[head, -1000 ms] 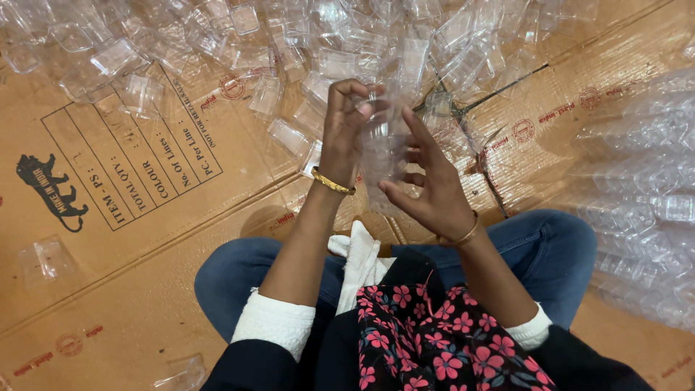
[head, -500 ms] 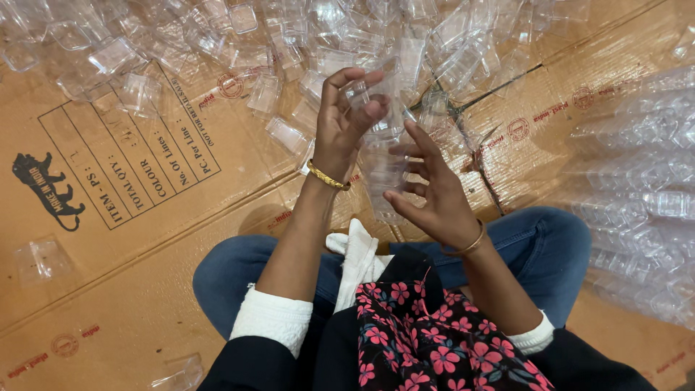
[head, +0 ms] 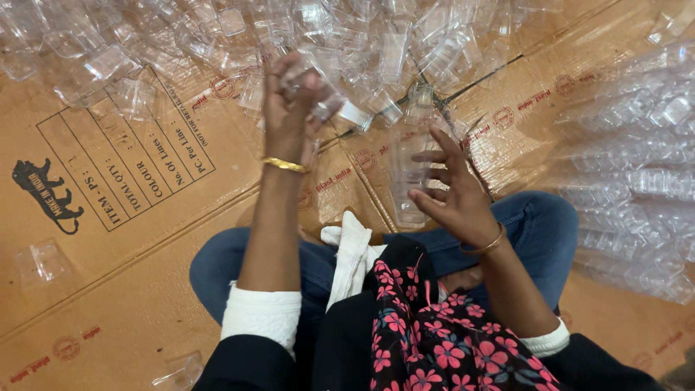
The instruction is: The person sits on the floor and stacks clear plastic cups, picking cups one at a time from the pile around them and nesting them into a tall stack by hand. They repeatedly grab cups from the surrounding spread and press them into the growing stack.
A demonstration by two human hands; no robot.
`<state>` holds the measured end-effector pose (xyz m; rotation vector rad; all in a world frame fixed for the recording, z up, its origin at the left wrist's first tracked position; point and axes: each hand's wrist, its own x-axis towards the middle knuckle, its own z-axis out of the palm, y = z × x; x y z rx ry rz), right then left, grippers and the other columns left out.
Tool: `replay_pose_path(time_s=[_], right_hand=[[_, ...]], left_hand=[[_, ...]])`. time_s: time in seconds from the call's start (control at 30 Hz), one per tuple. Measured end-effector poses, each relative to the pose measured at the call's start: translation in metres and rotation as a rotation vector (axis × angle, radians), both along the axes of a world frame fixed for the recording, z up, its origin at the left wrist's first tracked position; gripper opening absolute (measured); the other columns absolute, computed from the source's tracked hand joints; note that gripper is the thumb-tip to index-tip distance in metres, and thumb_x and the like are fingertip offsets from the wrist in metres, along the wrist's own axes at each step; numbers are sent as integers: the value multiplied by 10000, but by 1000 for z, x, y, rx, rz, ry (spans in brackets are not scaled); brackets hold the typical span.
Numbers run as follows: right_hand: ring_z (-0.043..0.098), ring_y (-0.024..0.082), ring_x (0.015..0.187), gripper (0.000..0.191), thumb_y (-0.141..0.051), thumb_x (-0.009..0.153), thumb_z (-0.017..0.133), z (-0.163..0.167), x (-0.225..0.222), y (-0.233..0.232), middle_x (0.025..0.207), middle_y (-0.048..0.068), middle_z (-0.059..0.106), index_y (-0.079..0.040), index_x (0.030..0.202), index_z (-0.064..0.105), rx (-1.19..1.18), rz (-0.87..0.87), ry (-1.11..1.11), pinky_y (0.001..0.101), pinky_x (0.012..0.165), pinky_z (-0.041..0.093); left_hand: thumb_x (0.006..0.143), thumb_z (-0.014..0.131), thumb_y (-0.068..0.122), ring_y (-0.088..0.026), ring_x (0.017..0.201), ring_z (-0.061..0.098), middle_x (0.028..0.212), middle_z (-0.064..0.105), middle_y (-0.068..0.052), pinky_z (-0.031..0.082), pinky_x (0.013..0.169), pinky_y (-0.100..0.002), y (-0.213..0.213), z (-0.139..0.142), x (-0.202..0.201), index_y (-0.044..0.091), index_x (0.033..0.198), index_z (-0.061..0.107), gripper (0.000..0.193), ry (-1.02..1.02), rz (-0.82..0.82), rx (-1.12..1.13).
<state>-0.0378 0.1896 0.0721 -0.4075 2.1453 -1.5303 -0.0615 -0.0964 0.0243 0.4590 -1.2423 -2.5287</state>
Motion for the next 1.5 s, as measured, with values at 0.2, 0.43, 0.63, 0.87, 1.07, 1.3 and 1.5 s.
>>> replay_pose_path(time_s=[0.2, 0.43, 0.63, 0.87, 1.07, 1.3, 1.5], right_hand=[[595, 197, 1153, 965, -4, 869, 738, 15, 1, 29, 1369, 125, 520, -191, 1648, 201, -123, -35, -14, 338, 918, 600], [620, 223, 1197, 968, 13, 892, 721, 4, -16, 49, 1371, 147, 520, -218, 1651, 168, -196, -79, -15, 366, 942, 613], [627, 233, 1187, 950, 11, 907, 719, -4, -20, 42, 1371, 154, 525, -214, 1646, 165, -226, -52, -46, 379, 944, 615], [603, 259, 1195, 978, 21, 865, 761, -8, -24, 18, 1344, 181, 520, -205, 1630, 194, -226, -89, 16, 392, 966, 615], [559, 242, 1268, 787, -99, 960, 678, -34, -27, -47, 1451, 163, 428, -160, 1594, 216, -75, -164, 134, 356, 940, 589], [630, 268, 1238, 452, -106, 1007, 623, -92, -83, -104, 1296, 148, 657, -60, 1439, 499, 108, -247, 479, 377, 1025, 516], [731, 192, 1033, 241, -62, 961, 685, -118, -163, -123, 1077, 57, 757, -49, 1201, 668, 272, -160, 592, 350, 939, 555]], left_hand=[[996, 814, -6, -228, 1092, 711, 1254, 651, -97, 642, 936, -373, -102, 11, 84, 46, 1499, 485, 603, -50, 225, -469], [916, 731, 609, -501, 1273, 564, 1495, 542, -324, 484, 992, -556, -177, -54, 392, -4, 1580, 386, 968, -1188, -25, -1686], [688, 869, 534, -334, 1136, 730, 1224, 723, -170, 578, 999, -447, -120, -96, 506, 235, 1513, 412, 989, -1568, -702, -1095], [1100, 581, 172, -180, 1044, 653, 1171, 646, -89, 520, 810, -299, -84, 22, 273, 26, 1383, 563, 319, -646, 228, -1137], [1049, 589, 330, -354, 1213, 605, 1373, 536, -261, 530, 1001, -418, 71, -30, 21, 41, 1442, 318, 559, 242, -38, -1346], [960, 479, 475, -318, 954, 715, 1145, 677, -166, 606, 838, -480, 8, -59, -14, 188, 1476, 355, 603, -112, -212, 194], [1000, 448, 544, -299, 1069, 657, 1286, 620, -166, 590, 873, -469, -12, -72, -17, 153, 1441, 505, 592, -149, -395, 102]])
